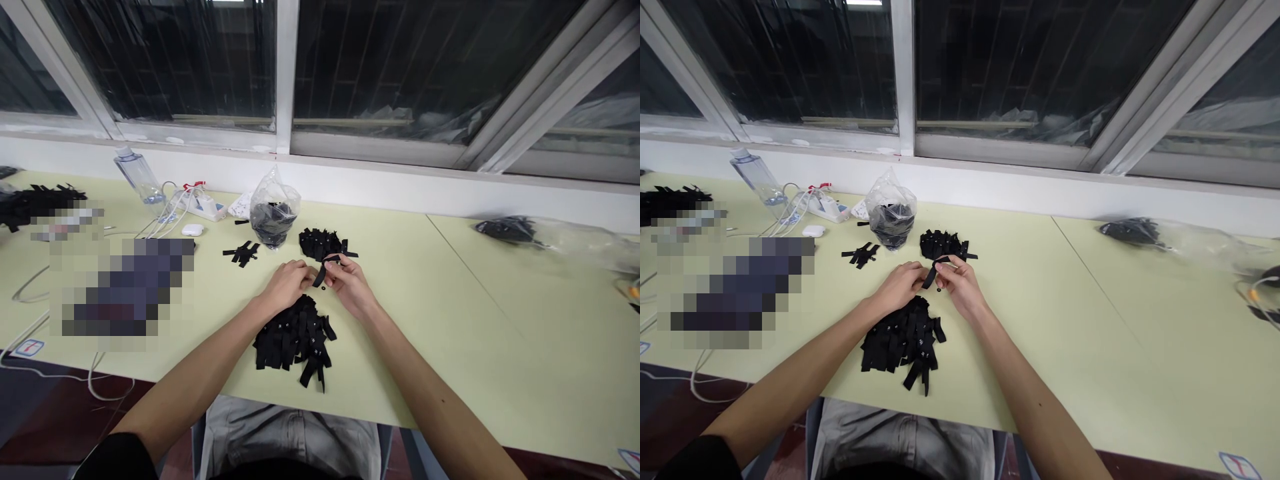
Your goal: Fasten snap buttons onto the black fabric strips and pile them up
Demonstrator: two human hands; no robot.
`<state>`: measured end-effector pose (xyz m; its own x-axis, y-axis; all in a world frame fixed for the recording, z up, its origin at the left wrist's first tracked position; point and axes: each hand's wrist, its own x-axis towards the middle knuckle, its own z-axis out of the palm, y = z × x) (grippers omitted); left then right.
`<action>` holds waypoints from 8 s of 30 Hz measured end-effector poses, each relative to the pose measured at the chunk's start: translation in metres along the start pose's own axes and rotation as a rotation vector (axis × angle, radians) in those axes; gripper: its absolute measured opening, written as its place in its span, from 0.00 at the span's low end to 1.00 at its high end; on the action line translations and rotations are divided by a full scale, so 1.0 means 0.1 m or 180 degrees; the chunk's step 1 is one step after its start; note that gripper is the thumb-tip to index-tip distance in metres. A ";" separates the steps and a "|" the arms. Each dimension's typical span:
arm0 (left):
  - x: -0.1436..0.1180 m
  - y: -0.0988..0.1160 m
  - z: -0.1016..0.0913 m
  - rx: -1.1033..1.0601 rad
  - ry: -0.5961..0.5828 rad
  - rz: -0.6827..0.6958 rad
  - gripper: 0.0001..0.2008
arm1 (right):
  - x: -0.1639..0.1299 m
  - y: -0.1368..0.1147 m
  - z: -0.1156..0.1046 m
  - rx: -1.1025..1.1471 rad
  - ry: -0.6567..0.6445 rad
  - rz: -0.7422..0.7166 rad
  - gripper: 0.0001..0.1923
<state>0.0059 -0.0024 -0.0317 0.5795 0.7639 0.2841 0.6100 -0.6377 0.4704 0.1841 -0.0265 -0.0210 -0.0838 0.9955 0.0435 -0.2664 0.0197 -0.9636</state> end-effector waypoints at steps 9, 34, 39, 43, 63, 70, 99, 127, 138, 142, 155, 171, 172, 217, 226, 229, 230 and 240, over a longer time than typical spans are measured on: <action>-0.01 -0.04 0.00 -0.0150 -0.0047 0.0057 0.14 | -0.01 -0.01 -0.01 0.0156 -0.0093 0.0048 0.15; 0.03 -0.03 0.00 -0.0335 -0.0200 0.0470 0.11 | -0.01 -0.01 -0.01 0.0414 -0.0187 0.0084 0.10; 0.05 -0.03 0.05 -0.0322 -0.0156 0.0298 0.09 | -0.01 0.01 -0.01 0.0478 -0.0169 0.0077 0.10; 0.05 -0.04 0.06 -0.0358 -0.0071 0.0262 0.07 | 0.01 -0.03 -0.04 0.0631 -0.0093 0.0074 0.08; 0.15 0.09 0.08 -0.0454 -0.0224 -0.0005 0.03 | 0.09 -0.08 -0.28 0.0845 0.0483 -0.0049 0.10; 0.10 -0.01 0.03 -0.0155 -0.0180 0.0075 0.04 | 0.07 -0.02 -0.20 0.0737 0.0294 0.0024 0.10; 0.03 -0.12 -0.05 -0.1051 0.0579 -0.0416 0.05 | -0.01 0.06 -0.02 -0.0684 -0.0332 -0.0154 0.13; 0.03 0.08 0.08 -0.2674 0.0930 -0.0700 0.11 | 0.01 0.10 -0.03 -0.0938 -0.0105 -0.0521 0.15; 0.01 0.09 0.09 -0.2555 0.0960 -0.0604 0.10 | -0.01 0.09 -0.01 -0.1096 0.0008 -0.0529 0.15; 0.01 0.07 0.09 -0.2458 0.0929 -0.0592 0.10 | -0.01 0.12 -0.01 -0.1174 0.0108 -0.0552 0.14; -0.02 0.03 0.06 -0.2179 0.0788 -0.0536 0.11 | -0.01 0.21 0.00 -0.1418 0.0267 -0.0544 0.13; -0.03 0.06 0.05 -0.2135 0.0768 -0.0534 0.11 | -0.02 0.21 0.02 -0.1371 0.0361 -0.0444 0.13; -0.03 0.07 0.05 -0.2131 0.0773 -0.0527 0.12 | -0.02 0.20 0.02 -0.1353 0.0350 -0.0449 0.13; 0.01 0.05 0.02 -0.2286 0.1068 -0.0533 0.11 | -0.02 0.10 0.03 -0.1778 0.0168 -0.0566 0.11; 0.01 0.04 0.00 -0.2203 0.1082 -0.0573 0.10 | -0.03 0.06 0.04 -0.1835 0.0198 -0.0610 0.13; 0.02 0.02 0.01 -0.2280 0.0967 -0.0506 0.09 | -0.02 0.07 0.02 -0.1905 0.0232 -0.0656 0.12; 0.02 0.02 0.02 -0.2300 0.0921 -0.0483 0.09 | -0.02 0.07 0.01 -0.1929 0.0236 -0.0664 0.12; 0.00 0.01 0.01 -0.2077 0.0613 -0.0334 0.09 | -0.01 0.07 -0.01 -0.2022 0.0234 -0.0670 0.11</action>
<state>0.0072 -0.0035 -0.0324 0.3920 0.8608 0.3246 0.1724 -0.4153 0.8932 0.1834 -0.0268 -0.0279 -0.0203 0.9678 0.2510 0.3485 0.2422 -0.9055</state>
